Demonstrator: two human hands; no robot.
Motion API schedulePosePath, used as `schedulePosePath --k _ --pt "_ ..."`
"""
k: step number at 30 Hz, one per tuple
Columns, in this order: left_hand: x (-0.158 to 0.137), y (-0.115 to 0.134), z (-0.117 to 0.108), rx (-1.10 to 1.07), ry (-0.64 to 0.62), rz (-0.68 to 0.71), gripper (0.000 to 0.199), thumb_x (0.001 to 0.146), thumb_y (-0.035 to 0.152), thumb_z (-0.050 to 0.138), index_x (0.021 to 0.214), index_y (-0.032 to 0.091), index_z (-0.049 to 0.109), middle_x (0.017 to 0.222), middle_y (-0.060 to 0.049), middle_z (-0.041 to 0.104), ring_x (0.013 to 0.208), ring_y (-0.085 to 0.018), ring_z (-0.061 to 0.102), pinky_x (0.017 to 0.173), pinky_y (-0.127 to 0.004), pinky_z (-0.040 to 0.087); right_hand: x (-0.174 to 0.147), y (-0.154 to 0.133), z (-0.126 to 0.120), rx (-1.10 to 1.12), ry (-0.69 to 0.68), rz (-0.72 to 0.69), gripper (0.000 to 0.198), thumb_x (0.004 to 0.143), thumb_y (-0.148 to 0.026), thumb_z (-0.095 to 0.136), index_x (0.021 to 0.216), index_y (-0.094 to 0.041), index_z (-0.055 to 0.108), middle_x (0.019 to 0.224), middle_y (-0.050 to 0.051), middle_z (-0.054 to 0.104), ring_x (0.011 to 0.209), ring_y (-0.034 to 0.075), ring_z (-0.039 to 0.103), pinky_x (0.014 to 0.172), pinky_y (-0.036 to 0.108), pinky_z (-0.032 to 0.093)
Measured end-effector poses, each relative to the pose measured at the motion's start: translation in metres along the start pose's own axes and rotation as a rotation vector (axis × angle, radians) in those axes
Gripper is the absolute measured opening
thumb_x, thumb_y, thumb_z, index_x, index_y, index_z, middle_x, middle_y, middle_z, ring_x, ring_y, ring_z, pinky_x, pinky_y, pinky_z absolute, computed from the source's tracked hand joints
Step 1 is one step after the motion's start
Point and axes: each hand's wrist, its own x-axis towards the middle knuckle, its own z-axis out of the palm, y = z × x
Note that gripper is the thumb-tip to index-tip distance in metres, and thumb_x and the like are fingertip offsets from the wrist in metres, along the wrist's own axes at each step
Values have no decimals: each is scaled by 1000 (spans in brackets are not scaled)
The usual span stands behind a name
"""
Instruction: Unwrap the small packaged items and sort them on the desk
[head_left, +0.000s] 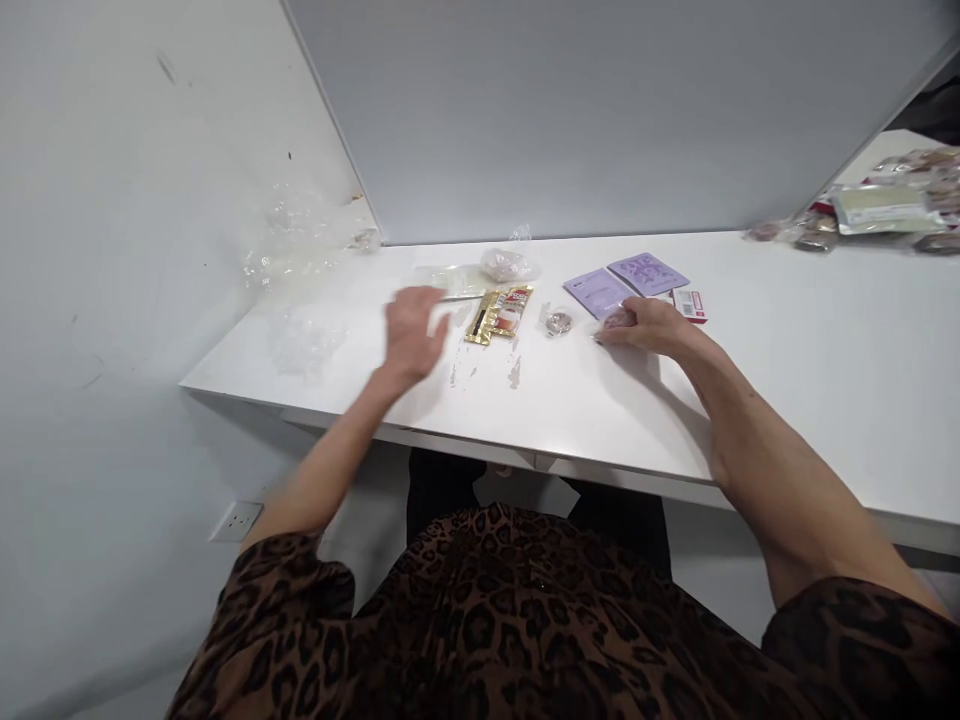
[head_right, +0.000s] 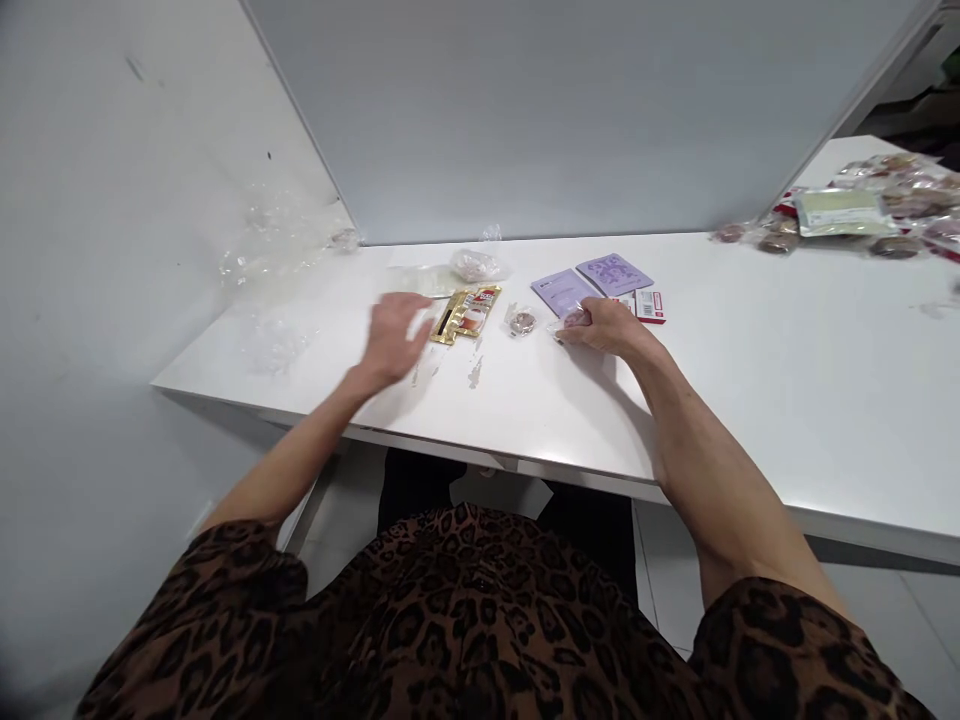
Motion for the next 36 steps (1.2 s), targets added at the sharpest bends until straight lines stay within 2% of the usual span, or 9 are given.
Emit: schedulePosePath --k 4,8,15,20,24,29,32,34,36 --pt "23 100 70 -18 -292 180 40 107 35 44 132 17 70 142 -15 68 136 -31 55 117 -46 38 -10 -1 -4 365 27 -60 38 82 -47 78 74 -22 51 74 0 55 74 17 49 71 31 36" --pt "49 148 118 51 -365 55 52 106 45 49 135 4 64 143 -28 63 139 -39 51 115 -49 35 -11 1 -3 728 18 -143 43 76 -57 82 79 -21 59 80 2 59 77 17 50 73 32 37" --pt "63 151 135 -299 -301 -136 44 91 21 73 130 16 54 131 -22 69 126 -35 60 107 -45 41 -2 -1 10 982 -143 -288 53 66 -63 91 82 -20 63 81 1 61 76 16 52 72 31 40" --pt "55 150 135 -1133 -414 -306 38 89 16 69 122 23 52 94 -1 72 89 -19 69 90 -36 53 3 -3 19 1016 -104 -268 56 70 -66 89 82 -20 59 78 1 59 74 15 52 68 30 42" --pt "56 151 134 -1747 -625 -494 22 100 28 58 119 18 62 93 -6 75 86 -20 72 94 -43 58 2 -5 19 899 85 -274 50 79 -66 81 83 -21 58 81 2 62 78 17 54 70 31 46" --pt "56 153 134 -1815 -626 -512 23 90 29 80 105 14 71 90 -5 77 77 -15 72 89 -35 59 -4 -2 5 594 63 -456 46 85 -68 72 88 -23 64 97 5 66 93 23 59 91 40 52" --pt "56 153 132 -1797 -560 -591 27 85 24 85 104 13 69 84 -3 77 72 -14 73 85 -31 59 2 17 -13 593 253 -276 46 92 -62 64 115 -23 68 119 10 68 107 27 64 97 45 53" --pt "57 153 130 -1794 -487 -656 30 85 23 85 107 14 67 81 -2 77 69 -13 73 85 -31 59 10 34 -24 473 500 11 46 96 -54 59 126 -20 66 125 14 67 113 30 64 100 48 52" --pt "59 153 128 -1774 -423 -720 30 87 22 84 110 14 66 78 -1 75 65 -12 71 84 -30 59 17 51 -30 248 547 287 44 96 -49 63 123 -15 68 127 20 67 121 35 61 105 52 50"
